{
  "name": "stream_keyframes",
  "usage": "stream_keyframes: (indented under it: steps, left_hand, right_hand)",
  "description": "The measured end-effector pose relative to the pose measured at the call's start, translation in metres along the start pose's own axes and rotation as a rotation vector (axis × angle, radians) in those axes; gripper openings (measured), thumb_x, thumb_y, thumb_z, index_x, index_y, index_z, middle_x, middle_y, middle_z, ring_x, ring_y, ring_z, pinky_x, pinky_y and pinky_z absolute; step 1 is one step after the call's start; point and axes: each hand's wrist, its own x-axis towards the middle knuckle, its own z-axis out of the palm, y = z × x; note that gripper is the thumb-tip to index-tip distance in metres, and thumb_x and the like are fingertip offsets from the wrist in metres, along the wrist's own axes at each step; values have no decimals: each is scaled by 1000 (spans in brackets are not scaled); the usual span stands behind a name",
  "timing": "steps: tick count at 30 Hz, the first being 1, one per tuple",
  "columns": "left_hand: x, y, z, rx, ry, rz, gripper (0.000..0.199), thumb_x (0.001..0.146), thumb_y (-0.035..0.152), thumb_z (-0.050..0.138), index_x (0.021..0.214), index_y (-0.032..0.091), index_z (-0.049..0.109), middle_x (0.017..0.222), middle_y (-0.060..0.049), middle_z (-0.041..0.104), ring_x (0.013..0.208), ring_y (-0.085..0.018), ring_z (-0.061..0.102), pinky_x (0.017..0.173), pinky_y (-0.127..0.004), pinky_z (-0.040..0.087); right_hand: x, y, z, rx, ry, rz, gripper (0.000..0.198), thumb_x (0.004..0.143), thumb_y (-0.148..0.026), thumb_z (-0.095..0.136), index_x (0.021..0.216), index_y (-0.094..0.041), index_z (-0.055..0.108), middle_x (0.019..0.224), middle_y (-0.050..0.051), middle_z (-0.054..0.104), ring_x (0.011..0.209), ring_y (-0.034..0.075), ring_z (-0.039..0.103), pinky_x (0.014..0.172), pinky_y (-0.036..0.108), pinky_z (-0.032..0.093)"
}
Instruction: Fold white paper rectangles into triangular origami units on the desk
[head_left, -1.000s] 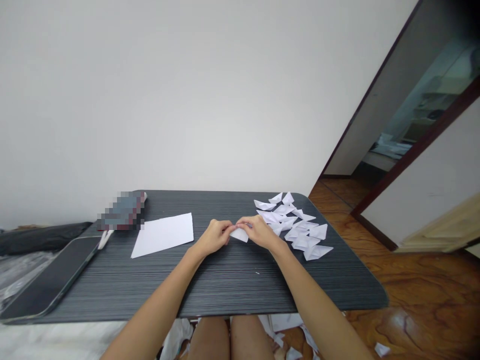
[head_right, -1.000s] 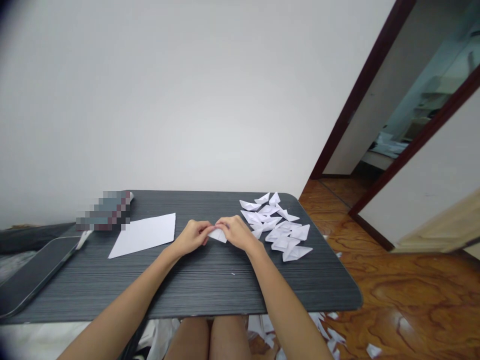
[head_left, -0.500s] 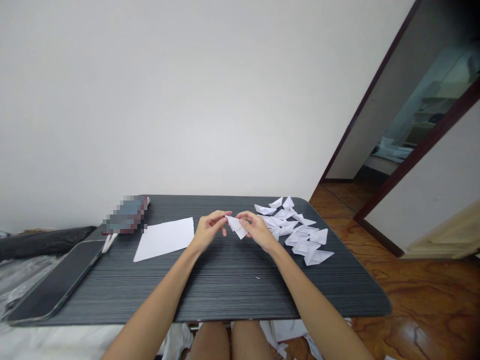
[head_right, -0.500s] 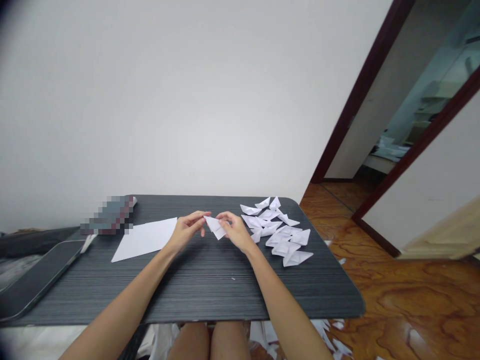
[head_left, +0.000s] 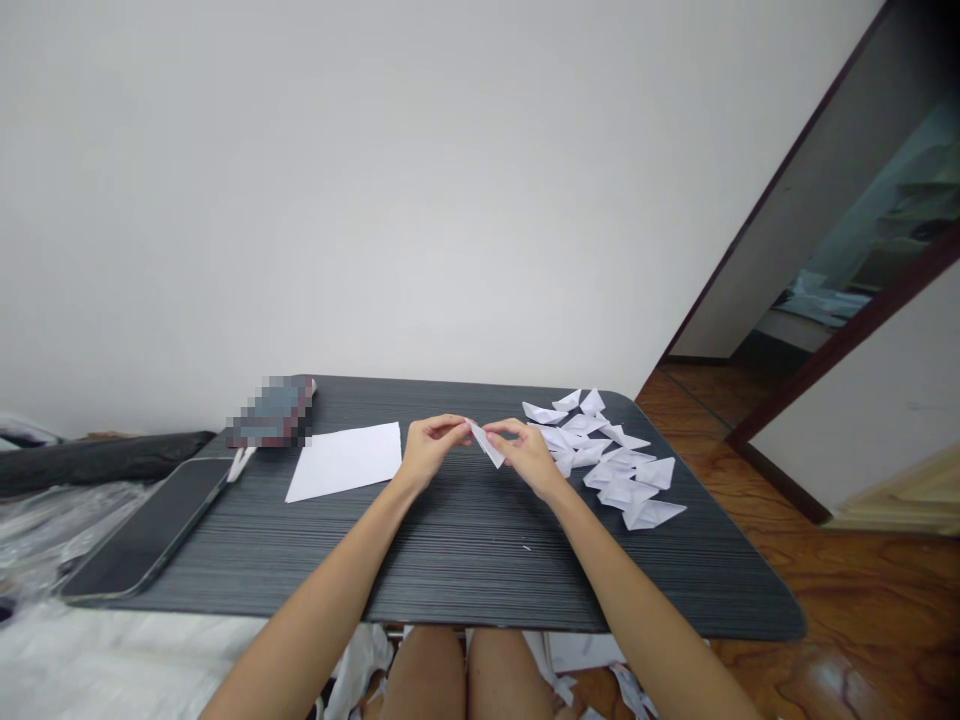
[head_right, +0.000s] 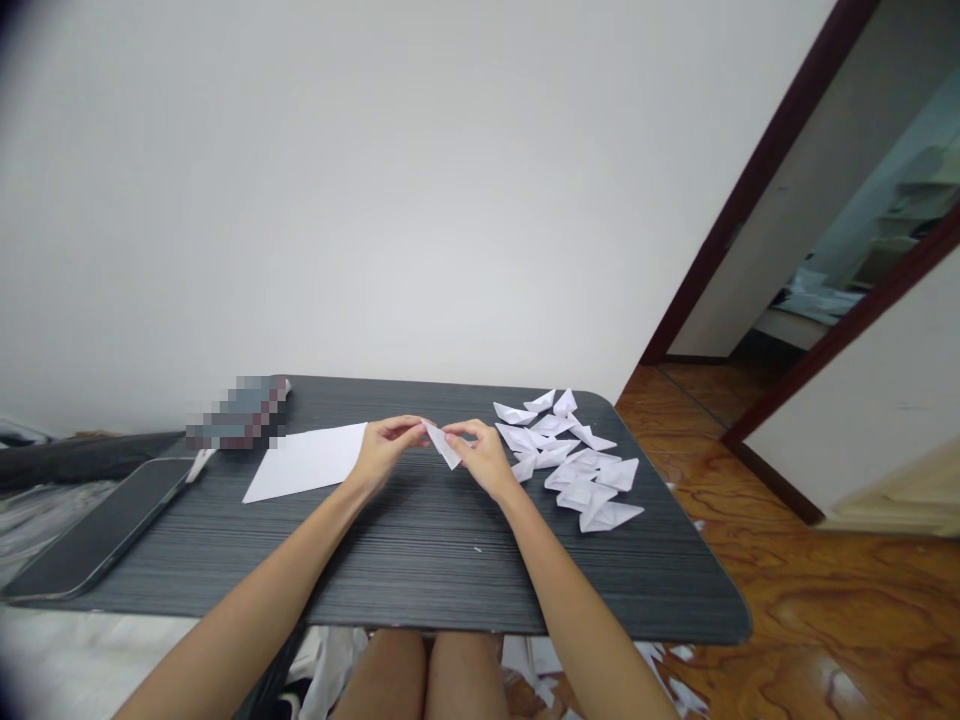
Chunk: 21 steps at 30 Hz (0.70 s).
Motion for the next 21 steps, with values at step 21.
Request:
stream_keyframes:
  steps: [21]
  left_hand:
    - [3,-6,-1,33,67,-45,29,58,34,67,73,10,60,68,-5,65,65,-18,61,70,-34,49]
  right_hand:
    - [4,10,1,-67,114,-198,16,67,-29,59,77,-16,61,84,4,58,79,16,54,69,28,43]
